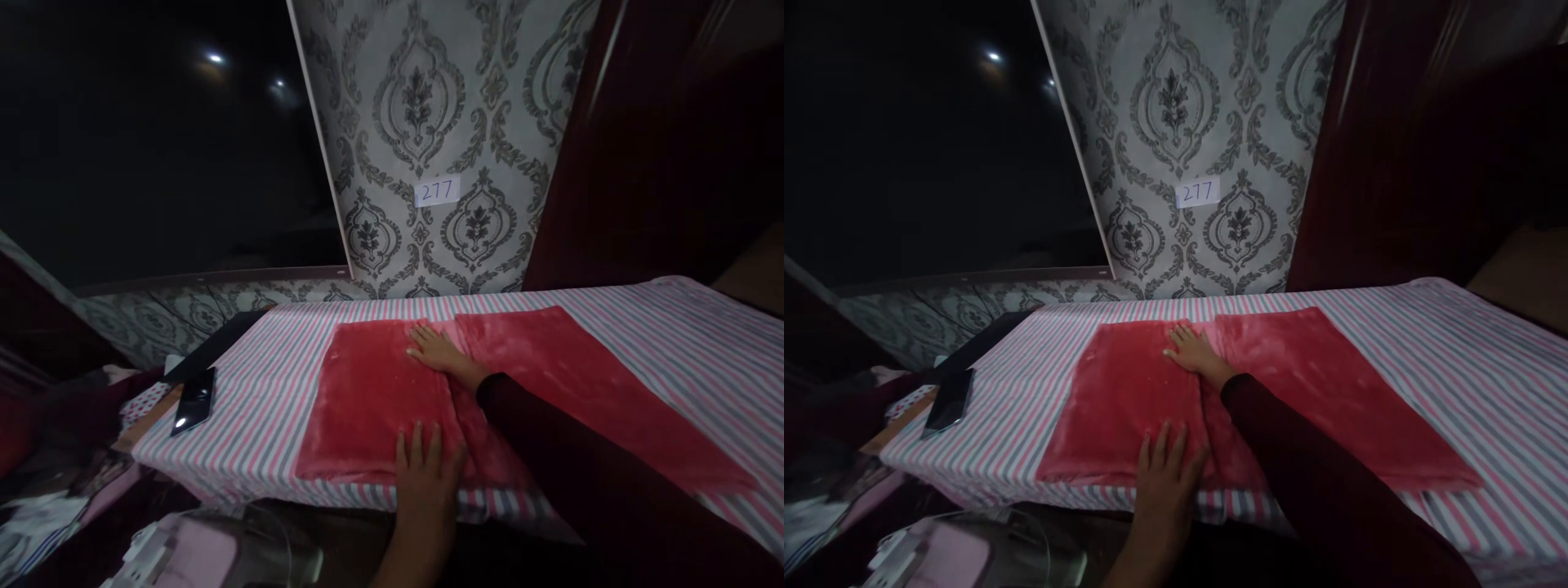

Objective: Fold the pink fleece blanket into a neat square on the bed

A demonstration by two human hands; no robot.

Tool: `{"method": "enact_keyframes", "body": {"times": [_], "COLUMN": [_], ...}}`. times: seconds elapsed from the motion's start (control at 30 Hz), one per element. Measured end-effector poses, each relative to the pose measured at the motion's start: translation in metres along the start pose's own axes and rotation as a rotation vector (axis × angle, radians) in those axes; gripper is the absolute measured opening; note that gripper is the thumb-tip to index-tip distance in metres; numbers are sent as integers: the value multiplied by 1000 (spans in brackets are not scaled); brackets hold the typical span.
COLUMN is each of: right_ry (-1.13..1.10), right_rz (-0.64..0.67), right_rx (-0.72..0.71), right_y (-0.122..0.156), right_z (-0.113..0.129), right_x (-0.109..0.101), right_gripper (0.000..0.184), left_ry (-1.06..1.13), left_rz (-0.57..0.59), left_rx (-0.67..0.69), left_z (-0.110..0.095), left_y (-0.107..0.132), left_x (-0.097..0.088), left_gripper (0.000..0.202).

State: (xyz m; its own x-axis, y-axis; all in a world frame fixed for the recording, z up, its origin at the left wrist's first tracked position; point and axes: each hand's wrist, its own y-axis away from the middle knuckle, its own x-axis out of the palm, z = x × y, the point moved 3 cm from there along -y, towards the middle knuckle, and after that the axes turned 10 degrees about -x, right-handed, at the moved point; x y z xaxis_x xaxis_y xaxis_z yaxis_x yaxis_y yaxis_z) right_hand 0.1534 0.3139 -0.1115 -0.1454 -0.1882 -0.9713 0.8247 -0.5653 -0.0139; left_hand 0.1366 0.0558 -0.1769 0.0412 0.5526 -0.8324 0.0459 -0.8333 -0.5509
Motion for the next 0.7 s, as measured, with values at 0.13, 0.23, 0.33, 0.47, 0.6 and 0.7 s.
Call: {"method": "enact_keyframes", "body": {"times": [0.13,0.23,0.33,0.47,0.6,0.7], "right_ry": [5,-9,-23,12,50,37], "right_rz": [-9,40,72,-25,-50,-61], "right_rx": [7,33,66,19,-90,-96], "right_y": [1,0,1,18,48,60], "right_z": [-2,5,15,31,40,40], "right_x": [2,-9,-21,-22,-1,7], "right_gripper": [74,72,71,77,73,71], "left_ry": [16,46,54,37,36,30], "left_rz": [-12,-26,6,27,62,82], "left_rx": [-23,-45,-44,-42,-39,-39], "left_z": [-2,-4,-7,-6,-5,-5], "left_y": [2,-2,-7,-9,-11,-13], "left_x": [3,-5,-13,-16,-15,-16], "left_gripper": [50,46,48,55,62,65]}}
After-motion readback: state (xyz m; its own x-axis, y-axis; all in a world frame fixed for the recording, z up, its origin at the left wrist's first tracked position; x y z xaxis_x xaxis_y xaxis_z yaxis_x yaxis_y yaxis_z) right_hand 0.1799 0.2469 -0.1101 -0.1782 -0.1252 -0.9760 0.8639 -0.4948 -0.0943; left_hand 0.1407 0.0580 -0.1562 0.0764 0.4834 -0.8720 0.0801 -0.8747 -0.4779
